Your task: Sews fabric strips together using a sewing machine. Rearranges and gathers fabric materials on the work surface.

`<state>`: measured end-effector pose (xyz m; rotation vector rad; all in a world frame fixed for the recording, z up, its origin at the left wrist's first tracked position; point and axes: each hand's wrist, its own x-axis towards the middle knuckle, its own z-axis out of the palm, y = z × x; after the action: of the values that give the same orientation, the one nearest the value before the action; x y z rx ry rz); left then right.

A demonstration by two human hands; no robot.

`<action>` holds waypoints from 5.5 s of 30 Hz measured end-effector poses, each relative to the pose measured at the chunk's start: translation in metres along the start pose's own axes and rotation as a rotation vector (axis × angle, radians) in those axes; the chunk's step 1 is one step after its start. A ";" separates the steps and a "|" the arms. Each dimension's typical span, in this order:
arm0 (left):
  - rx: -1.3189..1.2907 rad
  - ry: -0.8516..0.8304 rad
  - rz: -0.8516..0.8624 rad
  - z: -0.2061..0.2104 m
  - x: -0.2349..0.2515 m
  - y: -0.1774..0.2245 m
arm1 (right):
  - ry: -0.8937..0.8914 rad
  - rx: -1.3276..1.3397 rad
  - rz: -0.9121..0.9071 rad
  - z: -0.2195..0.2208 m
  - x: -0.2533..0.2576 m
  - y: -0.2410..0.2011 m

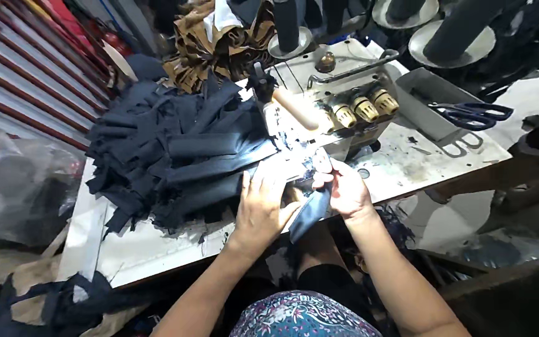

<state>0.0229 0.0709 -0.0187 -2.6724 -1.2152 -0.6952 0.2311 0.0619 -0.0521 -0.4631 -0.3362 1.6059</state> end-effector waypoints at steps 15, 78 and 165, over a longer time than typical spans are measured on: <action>-0.154 -0.150 0.042 -0.011 0.037 -0.022 | 0.094 -0.378 -0.162 0.011 -0.017 0.004; -0.094 -0.055 0.023 -0.004 0.015 -0.024 | -0.081 0.190 -0.060 -0.013 0.008 -0.003; -0.148 0.004 0.060 0.002 0.021 -0.004 | -0.123 0.257 -0.089 -0.015 0.014 0.001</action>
<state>0.0332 0.0884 -0.0107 -2.8114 -1.1188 -0.8116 0.2367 0.0747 -0.0667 -0.1512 -0.2349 1.5683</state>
